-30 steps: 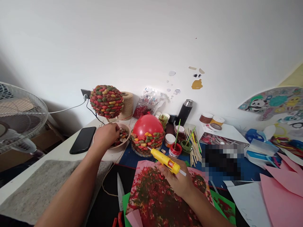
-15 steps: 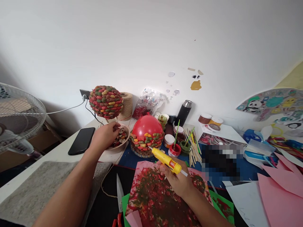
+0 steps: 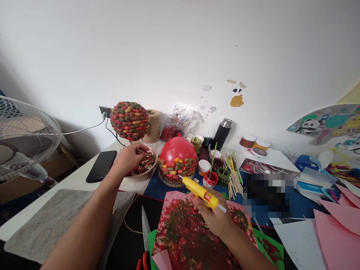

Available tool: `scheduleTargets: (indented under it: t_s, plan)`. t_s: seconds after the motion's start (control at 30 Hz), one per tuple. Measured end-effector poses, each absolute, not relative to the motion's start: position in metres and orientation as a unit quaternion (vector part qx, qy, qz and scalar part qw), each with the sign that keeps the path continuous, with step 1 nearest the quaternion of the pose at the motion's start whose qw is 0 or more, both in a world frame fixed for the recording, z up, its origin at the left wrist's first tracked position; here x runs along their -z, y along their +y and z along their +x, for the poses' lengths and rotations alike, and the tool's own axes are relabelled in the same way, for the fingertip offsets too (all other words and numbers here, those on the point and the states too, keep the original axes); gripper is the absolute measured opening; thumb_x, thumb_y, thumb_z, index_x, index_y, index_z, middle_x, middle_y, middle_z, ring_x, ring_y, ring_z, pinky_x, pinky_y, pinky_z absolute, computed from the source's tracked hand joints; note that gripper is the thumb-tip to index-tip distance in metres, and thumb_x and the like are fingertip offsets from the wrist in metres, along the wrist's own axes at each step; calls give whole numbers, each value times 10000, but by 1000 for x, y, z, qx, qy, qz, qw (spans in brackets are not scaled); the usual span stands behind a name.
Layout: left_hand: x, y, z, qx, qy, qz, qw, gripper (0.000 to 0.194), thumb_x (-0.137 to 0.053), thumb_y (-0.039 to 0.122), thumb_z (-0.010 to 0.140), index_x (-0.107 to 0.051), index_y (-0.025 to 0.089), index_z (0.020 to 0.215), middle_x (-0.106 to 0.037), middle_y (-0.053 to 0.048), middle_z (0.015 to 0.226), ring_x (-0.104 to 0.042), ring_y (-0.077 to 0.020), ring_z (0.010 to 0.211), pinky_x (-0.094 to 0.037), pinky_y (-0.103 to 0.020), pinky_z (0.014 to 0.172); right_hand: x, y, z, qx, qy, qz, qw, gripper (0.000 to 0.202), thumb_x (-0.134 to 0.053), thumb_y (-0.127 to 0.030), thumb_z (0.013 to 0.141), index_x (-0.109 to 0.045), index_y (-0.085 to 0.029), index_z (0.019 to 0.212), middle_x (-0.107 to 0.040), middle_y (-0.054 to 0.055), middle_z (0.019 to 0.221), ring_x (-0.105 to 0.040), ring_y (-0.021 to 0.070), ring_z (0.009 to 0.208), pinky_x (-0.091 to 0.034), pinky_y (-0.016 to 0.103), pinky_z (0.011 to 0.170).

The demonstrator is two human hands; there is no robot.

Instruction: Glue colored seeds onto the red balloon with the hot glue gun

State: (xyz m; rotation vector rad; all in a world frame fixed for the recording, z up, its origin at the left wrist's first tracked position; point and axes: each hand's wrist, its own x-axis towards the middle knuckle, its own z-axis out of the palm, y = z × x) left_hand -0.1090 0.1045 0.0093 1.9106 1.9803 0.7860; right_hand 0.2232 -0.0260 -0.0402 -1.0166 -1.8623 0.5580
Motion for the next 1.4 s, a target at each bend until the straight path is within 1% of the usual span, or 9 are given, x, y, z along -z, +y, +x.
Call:
scheduleTargets:
  t_s: [0.37, 0.47, 0.6, 0.67, 0.77, 0.87, 1.03, 1.2, 1.4]
  plan:
    - [-6, 105, -110, -299, 666, 660, 177, 246, -657, 375, 818, -818, 242, 947, -866, -60, 1009, -779, -310, 960, -569, -395, 899, 38, -25, 223, -204, -769, -385, 468, 447, -590, -536, 1140, -813, -227, 906, -789, 61, 780, -699, 198, 580, -549, 299, 575]
    - [-7, 103, -109, -319, 650, 659, 204, 290, -680, 428, 824, -818, 234, 990, -867, -71, 1014, -783, -316, 960, -593, -419, 910, 38, -26, 223, -199, -771, -379, 472, 461, -588, -546, 1139, -802, -228, 883, -768, 59, 750, -728, 217, 631, -561, 311, 607]
    - [-10, 100, -107, -363, 602, 658, 270, 453, -717, 519, 835, -788, 217, 1165, -866, -89, 1147, -803, -295, 1033, -647, -393, 896, 39, -26, 223, -191, -774, -391, 460, 507, -575, -599, 1129, -807, -238, 858, -739, 56, 716, -716, 223, 639, -581, 321, 630]
    - [-11, 98, -106, -407, 566, 639, 325, 528, -796, 549, 787, -773, 206, 1189, -863, -106, 1157, -805, -296, 1046, -659, -400, 903, 39, -26, 223, -193, -775, -396, 454, 534, -564, -633, 1122, -818, -241, 863, -736, 59, 713, -720, 229, 655, -598, 325, 649]
    - [-14, 95, -102, -472, 523, 589, 396, 579, -929, 554, 669, -779, 197, 1100, -860, -119, 1093, -805, -311, 1014, -662, -434, 917, 39, -26, 223, -191, -779, -395, 448, 542, -547, -640, 1128, -831, -240, 897, -751, 66, 739, -727, 230, 675, -603, 322, 652]
    - [-16, 91, -99, -492, 516, 570, 409, 582, -969, 570, 621, -793, 200, 1035, -857, -110, 1036, -802, -312, 975, -662, -437, 895, 40, -27, 222, -185, -786, -382, 450, 514, -548, -605, 1141, -827, -230, 928, -764, 70, 767, -729, 226, 677, -593, 314, 643]
    - [-16, 90, -100, -481, 532, 591, 368, 500, -935, 562, 656, -814, 204, 984, -857, -91, 1006, -793, -287, 905, -645, -390, 838, 40, -27, 219, -176, -799, -362, 447, 461, -562, -557, 1151, -788, -232, 915, -754, 63, 757, -724, 230, 680, -560, 317, 644]
    - [-9, 96, -105, -436, 557, 663, 247, 477, -739, 539, 809, -808, 190, 1126, -865, -107, 1056, -813, -283, 935, -651, -371, 824, 35, -27, 216, -177, -804, -355, 443, 507, -522, -560, 1167, -687, -233, 816, -679, 30, 693, -640, 197, 601, -452, 307, 574]
    - [-2, 102, -106, -401, 605, 678, 115, 423, -614, 377, 864, -812, 182, 1183, -846, -154, 1205, -783, -338, 1105, -601, -440, 1000, 39, -26, 218, -174, -811, -358, 428, 546, -507, -596, 1165, -678, -226, 802, -684, 37, 708, -638, 195, 626, -430, 308, 597]
